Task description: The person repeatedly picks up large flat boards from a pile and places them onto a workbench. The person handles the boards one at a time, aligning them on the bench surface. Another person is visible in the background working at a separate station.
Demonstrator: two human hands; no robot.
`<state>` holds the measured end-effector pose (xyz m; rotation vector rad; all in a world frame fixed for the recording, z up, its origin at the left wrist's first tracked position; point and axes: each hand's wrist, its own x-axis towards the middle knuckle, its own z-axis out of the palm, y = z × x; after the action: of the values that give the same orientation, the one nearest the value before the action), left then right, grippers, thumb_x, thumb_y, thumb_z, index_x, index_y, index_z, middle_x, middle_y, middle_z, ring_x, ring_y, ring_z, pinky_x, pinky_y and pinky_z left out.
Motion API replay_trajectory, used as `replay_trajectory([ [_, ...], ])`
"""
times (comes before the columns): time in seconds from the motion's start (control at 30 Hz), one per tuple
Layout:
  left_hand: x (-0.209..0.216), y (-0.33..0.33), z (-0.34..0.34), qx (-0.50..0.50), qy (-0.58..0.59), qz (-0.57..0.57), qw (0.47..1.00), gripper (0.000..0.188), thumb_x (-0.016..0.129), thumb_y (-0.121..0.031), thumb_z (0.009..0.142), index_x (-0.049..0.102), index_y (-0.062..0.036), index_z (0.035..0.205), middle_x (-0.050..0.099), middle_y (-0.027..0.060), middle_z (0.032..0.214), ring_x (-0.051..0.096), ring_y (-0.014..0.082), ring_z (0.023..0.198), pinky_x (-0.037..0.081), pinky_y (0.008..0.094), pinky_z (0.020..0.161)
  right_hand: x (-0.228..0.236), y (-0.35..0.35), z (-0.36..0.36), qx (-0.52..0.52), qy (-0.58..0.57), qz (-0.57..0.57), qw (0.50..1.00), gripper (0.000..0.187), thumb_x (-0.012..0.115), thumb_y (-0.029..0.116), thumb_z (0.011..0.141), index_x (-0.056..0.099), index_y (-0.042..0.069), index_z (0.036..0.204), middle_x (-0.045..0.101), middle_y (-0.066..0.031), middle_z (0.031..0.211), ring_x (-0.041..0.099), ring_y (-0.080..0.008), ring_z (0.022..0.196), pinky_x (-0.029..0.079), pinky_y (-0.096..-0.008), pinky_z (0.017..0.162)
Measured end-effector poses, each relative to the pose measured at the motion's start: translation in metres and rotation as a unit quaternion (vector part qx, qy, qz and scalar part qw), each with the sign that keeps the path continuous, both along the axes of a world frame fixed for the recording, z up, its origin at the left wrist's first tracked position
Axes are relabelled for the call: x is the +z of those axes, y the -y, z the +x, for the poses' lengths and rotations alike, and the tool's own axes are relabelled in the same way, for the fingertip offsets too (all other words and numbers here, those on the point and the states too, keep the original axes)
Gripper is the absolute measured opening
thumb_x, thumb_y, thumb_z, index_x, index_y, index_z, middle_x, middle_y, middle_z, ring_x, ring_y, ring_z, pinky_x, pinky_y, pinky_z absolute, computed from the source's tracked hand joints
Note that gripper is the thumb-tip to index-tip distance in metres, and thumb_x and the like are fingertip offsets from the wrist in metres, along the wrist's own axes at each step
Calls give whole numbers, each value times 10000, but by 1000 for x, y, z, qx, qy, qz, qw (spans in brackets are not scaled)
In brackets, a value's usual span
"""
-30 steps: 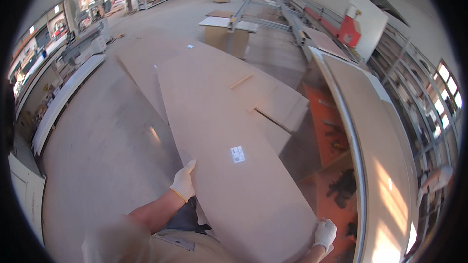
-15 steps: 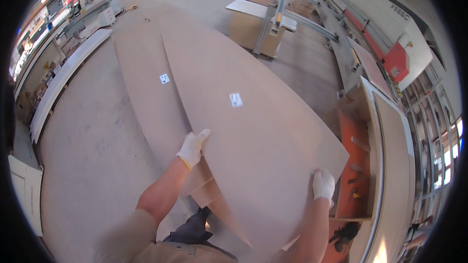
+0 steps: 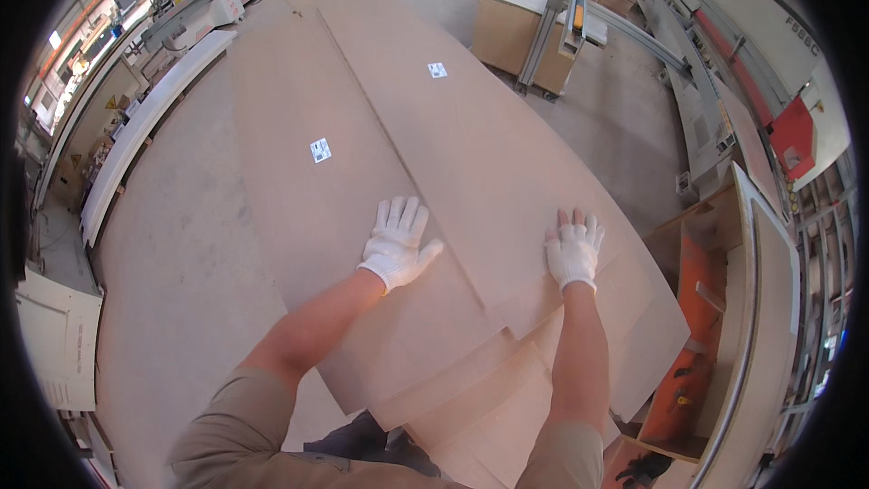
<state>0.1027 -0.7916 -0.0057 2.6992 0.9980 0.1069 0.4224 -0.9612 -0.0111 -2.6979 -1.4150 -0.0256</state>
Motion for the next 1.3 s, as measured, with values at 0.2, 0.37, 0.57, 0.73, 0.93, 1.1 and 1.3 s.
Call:
replay_trajectory([
  [0.2,-19,-6,-50,-41,98,27,994,659,584,-472,1017,512,7,1463,455,232,1550,391,448,1463,251,590,1263,1,-21,-2,-10,17,-6,1000,592,536,423,1055,555,122,1565,447,-225,1647,283,-426,1566,159,-556,1312],
  [0.37,-36,8,-207,427,330,-53,840,724,651,-518,995,527,-32,1516,534,169,1549,477,326,1445,374,486,1223,-4,2,-54,-256,-49,68,963,706,591,441,1040,451,59,1618,338,-281,1691,280,-430,1575,264,-483,1295],
  [0.57,-84,14,-240,395,544,-619,406,681,609,-492,1062,497,-42,1560,598,112,1502,596,251,1315,496,431,1121,-5,-26,-147,-319,-61,78,943,757,608,418,1030,387,40,1647,375,-292,1666,286,-423,1584,283,-506,1289],
  [0.73,-73,43,-224,425,552,-658,286,676,593,-557,1059,532,-86,1541,584,97,1532,556,305,1370,441,455,1170,-18,-22,-124,-330,-21,83,940,685,550,398,1071,412,23,1627,380,-255,1682,310,-412,1580,301,-486,1282],
  [0.93,-82,49,-205,522,449,-524,502,705,675,-451,1024,483,-2,1531,595,107,1479,582,264,1320,457,401,1131,-19,-11,-59,-312,-46,57,947,620,496,401,1099,436,96,1636,313,-217,1733,304,-398,1585,310,-469,1279],
  [1.1,-50,-52,-241,407,480,-591,504,640,583,-434,1101,443,-38,1584,532,95,1556,506,226,1413,395,373,1182,-24,-23,-60,-309,-37,42,949,600,494,404,1098,463,123,1628,298,-214,1739,308,-390,1581,321,-475,1273],
  [1.3,-103,-267,-310,521,522,-387,553,747,563,-564,1072,386,-138,1659,403,71,1697,386,203,1536,325,406,1244,-5,-46,-74,-326,-1,-18,945,573,532,360,1075,515,111,1590,379,-232,1686,335,-410,1551,296,-492,1280],
])
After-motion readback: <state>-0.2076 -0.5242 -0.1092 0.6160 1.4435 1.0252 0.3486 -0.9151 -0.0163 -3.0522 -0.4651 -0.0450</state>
